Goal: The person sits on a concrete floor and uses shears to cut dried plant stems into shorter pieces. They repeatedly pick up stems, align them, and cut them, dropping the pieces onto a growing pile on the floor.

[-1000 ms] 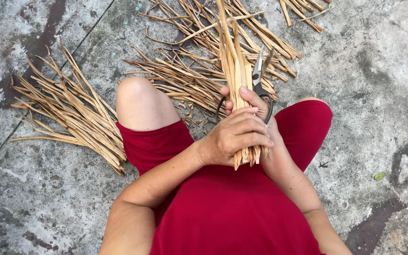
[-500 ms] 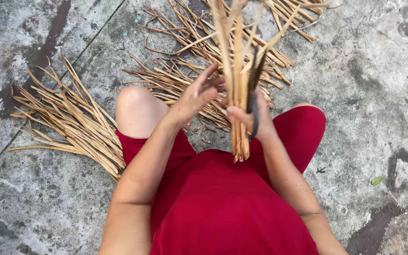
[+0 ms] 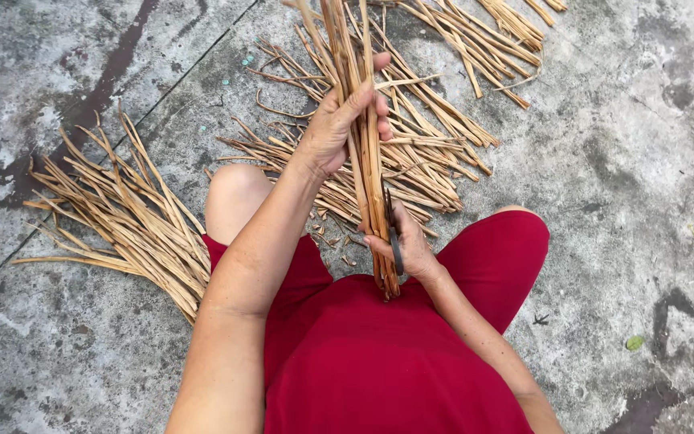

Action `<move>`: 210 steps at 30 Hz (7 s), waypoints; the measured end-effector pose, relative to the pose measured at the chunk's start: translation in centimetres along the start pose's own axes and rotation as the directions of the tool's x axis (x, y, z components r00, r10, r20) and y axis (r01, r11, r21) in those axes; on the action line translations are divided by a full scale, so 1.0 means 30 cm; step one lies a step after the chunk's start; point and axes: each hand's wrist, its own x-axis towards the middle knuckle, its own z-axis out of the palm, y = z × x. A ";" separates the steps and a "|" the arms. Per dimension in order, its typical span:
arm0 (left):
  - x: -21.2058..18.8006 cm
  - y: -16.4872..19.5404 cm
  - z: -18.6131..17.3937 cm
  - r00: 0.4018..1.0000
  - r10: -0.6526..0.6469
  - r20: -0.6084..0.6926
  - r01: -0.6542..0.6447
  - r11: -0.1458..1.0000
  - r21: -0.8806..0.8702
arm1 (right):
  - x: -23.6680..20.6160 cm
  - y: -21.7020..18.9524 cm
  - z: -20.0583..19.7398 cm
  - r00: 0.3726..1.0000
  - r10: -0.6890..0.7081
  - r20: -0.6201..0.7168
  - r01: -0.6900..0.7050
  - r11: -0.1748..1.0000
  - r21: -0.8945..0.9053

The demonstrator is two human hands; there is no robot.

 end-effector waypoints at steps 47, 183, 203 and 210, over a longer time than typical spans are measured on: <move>-0.131 -0.146 -0.251 0.991 0.133 0.027 -0.061 0.260 0.964 | 0.085 -0.253 -0.250 0.905 0.020 -0.425 -0.151 0.948 -0.278; -0.211 -0.375 -0.205 0.927 -0.212 -0.308 0.116 0.946 -0.301 | 0.196 0.181 -0.149 0.886 0.280 -0.369 -0.021 0.820 0.572; -0.179 -0.474 -0.280 0.757 0.146 -0.637 -0.377 0.893 -0.244 | 0.084 0.095 0.021 0.938 -0.096 -0.332 0.167 0.967 0.194; -0.186 -0.463 -0.264 0.770 0.060 -0.636 -0.367 0.856 -0.364 | 0.098 0.090 0.019 0.925 0.009 -0.379 0.094 0.963 0.254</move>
